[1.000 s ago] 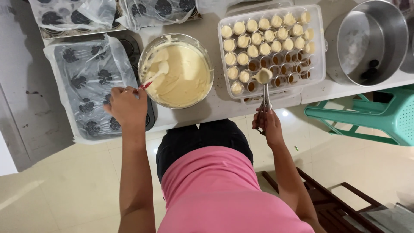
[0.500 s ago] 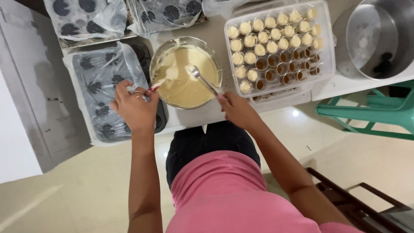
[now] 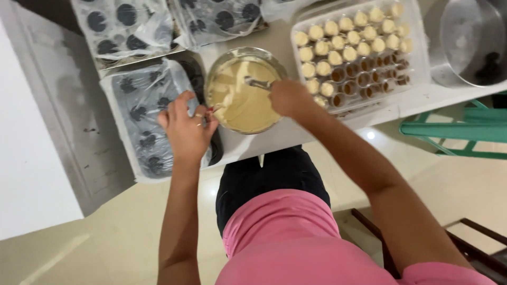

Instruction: Scoop batter from a mixing bowl into small plastic cups using a cookie scoop.

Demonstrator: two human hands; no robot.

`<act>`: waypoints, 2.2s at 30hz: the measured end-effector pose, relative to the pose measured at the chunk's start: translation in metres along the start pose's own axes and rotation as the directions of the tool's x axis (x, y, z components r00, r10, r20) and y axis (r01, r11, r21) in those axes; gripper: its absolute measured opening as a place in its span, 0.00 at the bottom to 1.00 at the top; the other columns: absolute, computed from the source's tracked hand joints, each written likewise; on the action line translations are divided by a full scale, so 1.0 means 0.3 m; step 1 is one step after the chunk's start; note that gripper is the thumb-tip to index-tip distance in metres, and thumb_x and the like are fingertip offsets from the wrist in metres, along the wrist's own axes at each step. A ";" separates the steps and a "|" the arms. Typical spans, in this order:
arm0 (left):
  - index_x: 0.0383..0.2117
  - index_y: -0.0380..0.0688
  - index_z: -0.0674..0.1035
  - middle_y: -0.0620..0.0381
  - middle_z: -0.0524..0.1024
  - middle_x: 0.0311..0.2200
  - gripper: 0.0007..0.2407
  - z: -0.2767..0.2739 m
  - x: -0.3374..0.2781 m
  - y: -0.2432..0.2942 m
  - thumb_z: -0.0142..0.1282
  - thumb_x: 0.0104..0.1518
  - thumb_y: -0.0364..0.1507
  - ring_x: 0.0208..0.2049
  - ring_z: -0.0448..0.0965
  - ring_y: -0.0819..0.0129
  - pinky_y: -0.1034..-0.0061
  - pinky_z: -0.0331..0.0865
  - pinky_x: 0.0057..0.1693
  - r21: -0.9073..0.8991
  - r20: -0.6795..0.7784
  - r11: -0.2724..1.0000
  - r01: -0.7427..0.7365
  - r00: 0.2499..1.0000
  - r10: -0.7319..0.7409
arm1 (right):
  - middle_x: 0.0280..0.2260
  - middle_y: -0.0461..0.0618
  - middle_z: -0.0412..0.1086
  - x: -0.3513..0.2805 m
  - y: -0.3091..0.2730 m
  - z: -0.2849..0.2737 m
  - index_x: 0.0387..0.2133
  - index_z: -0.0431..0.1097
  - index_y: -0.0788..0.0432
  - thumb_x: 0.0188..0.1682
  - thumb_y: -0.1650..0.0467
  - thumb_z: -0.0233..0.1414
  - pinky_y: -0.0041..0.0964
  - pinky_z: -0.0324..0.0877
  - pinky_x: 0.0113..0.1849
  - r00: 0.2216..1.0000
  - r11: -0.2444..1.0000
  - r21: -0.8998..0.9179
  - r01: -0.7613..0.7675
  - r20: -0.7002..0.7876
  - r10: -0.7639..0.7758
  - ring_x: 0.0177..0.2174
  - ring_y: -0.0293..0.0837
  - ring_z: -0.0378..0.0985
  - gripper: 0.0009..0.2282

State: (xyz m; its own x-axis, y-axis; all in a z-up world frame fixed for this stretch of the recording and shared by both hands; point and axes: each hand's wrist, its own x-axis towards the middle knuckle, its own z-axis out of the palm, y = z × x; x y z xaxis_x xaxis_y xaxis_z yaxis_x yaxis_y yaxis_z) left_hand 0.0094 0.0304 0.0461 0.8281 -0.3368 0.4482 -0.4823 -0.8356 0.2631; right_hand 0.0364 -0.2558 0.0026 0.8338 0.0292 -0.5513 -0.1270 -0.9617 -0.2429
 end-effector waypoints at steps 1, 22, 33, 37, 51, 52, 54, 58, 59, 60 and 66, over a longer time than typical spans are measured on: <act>0.29 0.47 0.82 0.55 0.72 0.54 0.06 -0.003 0.004 -0.004 0.69 0.48 0.28 0.50 0.72 0.57 0.58 0.57 0.54 0.008 -0.002 1.000 0.007 1.000 -0.007 | 0.39 0.66 0.74 0.003 -0.017 -0.029 0.41 0.72 0.64 0.54 0.62 0.48 0.59 0.71 0.43 1.000 1.000 -0.003 0.010 0.002 -0.010 0.41 0.63 0.78 0.15; 0.30 0.45 0.84 0.54 0.71 0.52 0.06 0.046 0.006 -0.084 0.70 0.50 0.29 0.50 0.71 0.55 0.57 0.56 0.53 -0.057 0.040 0.987 0.148 0.988 -0.146 | 0.42 0.62 0.75 0.049 -0.168 0.089 0.47 0.74 0.58 0.55 0.64 0.46 0.52 0.71 0.42 0.982 0.999 0.017 0.046 0.182 -0.048 0.40 0.59 0.77 0.15; 0.33 0.47 0.87 0.55 0.72 0.50 0.07 0.073 -0.046 -0.127 0.68 0.51 0.32 0.52 0.72 0.56 0.57 0.55 0.54 -0.066 0.128 0.975 0.211 0.971 -0.201 | 0.33 0.57 0.77 -0.090 -0.069 -0.074 0.63 0.61 0.48 0.58 0.59 0.39 0.44 0.76 0.26 0.807 0.796 0.470 -0.382 0.589 0.039 0.24 0.46 0.80 0.21; 0.34 0.46 0.87 0.55 0.73 0.51 0.07 0.091 -0.051 -0.122 0.68 0.54 0.33 0.48 0.73 0.58 0.56 0.55 0.54 -0.070 0.175 0.960 0.270 0.951 -0.254 | 0.33 0.54 0.79 -0.210 0.036 -0.010 0.64 0.61 0.48 0.57 0.58 0.37 0.41 0.77 0.26 0.832 0.699 0.615 -0.365 0.553 -0.052 0.24 0.44 0.80 0.23; 0.38 0.52 0.83 0.57 0.73 0.48 0.07 0.128 0.043 -0.106 0.69 0.56 0.32 0.47 0.75 0.60 0.57 0.56 0.51 -0.005 0.025 0.952 0.307 0.951 -0.307 | 0.43 0.58 0.70 -0.406 0.126 0.395 0.69 0.48 0.50 0.53 0.49 0.43 0.43 0.75 0.37 0.977 -0.294 0.947 -0.126 0.067 -0.201 0.35 0.46 0.76 0.34; 0.38 0.52 0.83 0.57 0.73 0.48 0.07 0.139 0.050 -0.104 0.69 0.56 0.32 0.47 0.75 0.60 0.57 0.56 0.51 0.003 0.019 0.949 0.316 0.949 -0.316 | 0.43 0.58 0.70 -0.408 0.132 0.387 0.69 0.48 0.50 0.53 0.49 0.43 0.43 0.75 0.37 0.974 -0.289 0.948 -0.131 0.069 -0.214 0.35 0.46 0.76 0.34; 0.40 0.53 0.84 0.56 0.72 0.50 0.07 0.157 0.056 -0.106 0.69 0.58 0.31 0.43 0.74 0.61 0.58 0.56 0.51 -0.025 0.018 0.945 0.325 0.946 -0.325 | 0.43 0.57 0.71 -0.413 0.139 0.375 0.67 0.49 0.49 0.52 0.50 0.44 0.43 0.75 0.36 0.968 -0.314 0.927 -0.203 0.142 -0.207 0.34 0.46 0.76 0.32; 0.44 0.51 0.83 0.58 0.72 0.49 0.09 0.163 0.071 -0.081 0.68 0.59 0.30 0.45 0.73 0.60 0.58 0.57 0.52 -0.063 0.001 0.932 0.357 0.934 -0.357 | 0.44 0.57 0.72 -0.404 0.194 0.415 0.63 0.55 0.60 0.56 0.51 0.45 0.44 0.74 0.34 0.940 -0.355 0.917 -0.182 0.056 -0.335 0.34 0.47 0.76 0.31; 0.44 0.52 0.83 0.58 0.72 0.49 0.10 0.163 0.073 -0.073 0.69 0.57 0.29 0.47 0.74 0.59 0.58 0.56 0.52 -0.066 -0.034 0.939 0.338 0.939 -0.341 | 0.45 0.55 0.70 -0.402 0.203 0.425 0.63 0.57 0.64 0.57 0.52 0.46 0.43 0.73 0.37 0.938 -0.325 0.926 -0.194 0.078 -0.338 0.36 0.46 0.75 0.31; 0.44 0.52 0.82 0.57 0.72 0.48 0.11 0.164 0.075 -0.064 0.69 0.56 0.29 0.50 0.74 0.59 0.58 0.56 0.52 -0.067 -0.070 0.945 0.320 0.943 -0.324 | 0.45 0.54 0.69 -0.400 0.214 0.434 0.63 0.60 0.68 0.58 0.52 0.47 0.42 0.73 0.40 0.935 -0.294 0.933 -0.207 0.100 -0.341 0.38 0.45 0.75 0.31; 0.51 0.50 0.78 0.53 0.72 0.52 0.14 0.117 0.040 0.017 0.67 0.59 0.26 0.54 0.73 0.58 0.59 0.56 0.57 -0.134 -0.120 0.931 0.340 0.927 -0.356 | 0.42 0.49 0.69 -0.412 0.174 0.356 0.61 0.61 0.62 0.52 0.47 0.38 0.43 0.71 0.40 0.893 -0.339 0.881 -0.331 0.176 -0.413 0.37 0.44 0.73 0.34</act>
State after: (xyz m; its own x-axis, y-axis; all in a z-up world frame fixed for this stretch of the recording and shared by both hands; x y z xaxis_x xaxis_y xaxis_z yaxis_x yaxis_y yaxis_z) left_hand 0.0270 0.0068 0.0230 0.9048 0.0375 0.4241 -0.2052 -0.8344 0.5116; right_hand -0.1306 -0.2805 -0.0273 0.7028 0.4716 -0.5327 -0.7057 0.5568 -0.4381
